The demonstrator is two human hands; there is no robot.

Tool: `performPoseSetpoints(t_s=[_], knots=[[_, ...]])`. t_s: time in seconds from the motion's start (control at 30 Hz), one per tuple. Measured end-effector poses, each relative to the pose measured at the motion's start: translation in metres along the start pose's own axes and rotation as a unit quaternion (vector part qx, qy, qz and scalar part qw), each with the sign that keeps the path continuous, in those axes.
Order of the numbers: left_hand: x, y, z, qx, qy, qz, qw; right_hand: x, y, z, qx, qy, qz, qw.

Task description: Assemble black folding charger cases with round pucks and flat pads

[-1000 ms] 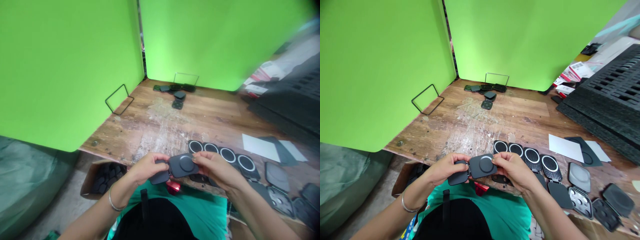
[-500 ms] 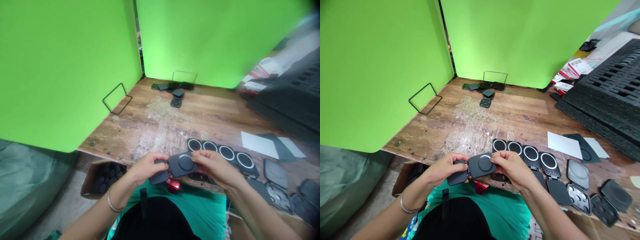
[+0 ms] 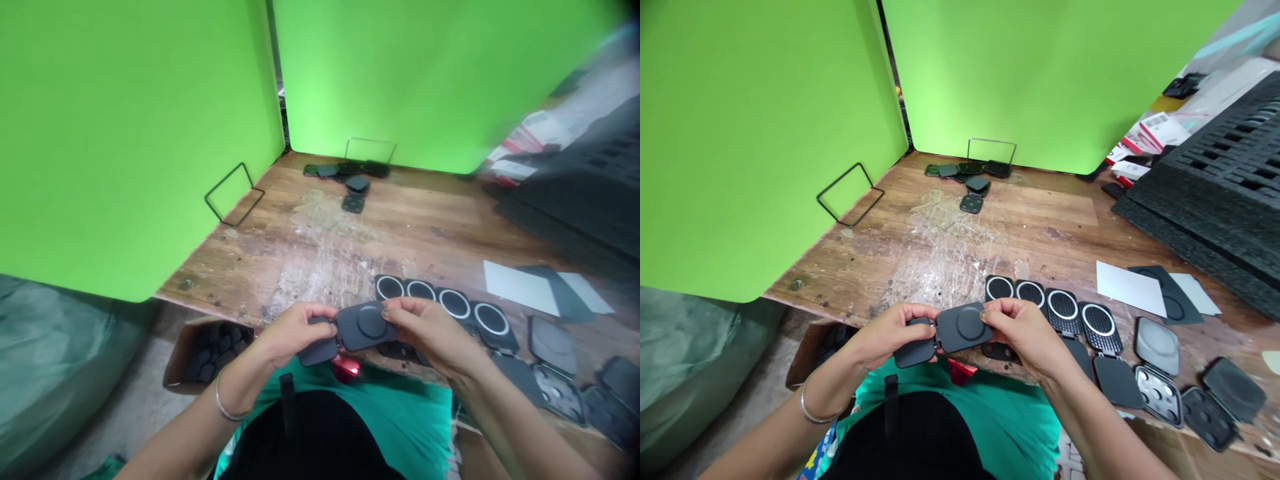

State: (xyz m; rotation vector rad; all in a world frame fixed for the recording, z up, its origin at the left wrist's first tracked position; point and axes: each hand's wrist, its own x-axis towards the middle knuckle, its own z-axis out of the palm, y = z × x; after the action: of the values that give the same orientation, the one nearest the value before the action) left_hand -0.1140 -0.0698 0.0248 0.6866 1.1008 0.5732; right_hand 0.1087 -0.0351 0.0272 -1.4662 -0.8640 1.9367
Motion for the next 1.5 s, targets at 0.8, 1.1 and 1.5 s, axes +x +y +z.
performPoseSetpoints(t_s=[0.8,1.1,1.5], knots=[[0.003,-0.008,0.008,0.040,0.096,0.046,0.994,-0.009,0.004,0.005,-0.190,0.092,-0.178,0.961],[-0.003,-0.005,0.008,0.082,0.102,0.064,0.989,-0.005,0.009,0.007,-0.210,0.109,-0.238,0.942],[-0.005,-0.007,0.008,0.083,0.095,0.070,0.990,-0.005,0.013,0.007,-0.220,0.116,-0.262,0.932]])
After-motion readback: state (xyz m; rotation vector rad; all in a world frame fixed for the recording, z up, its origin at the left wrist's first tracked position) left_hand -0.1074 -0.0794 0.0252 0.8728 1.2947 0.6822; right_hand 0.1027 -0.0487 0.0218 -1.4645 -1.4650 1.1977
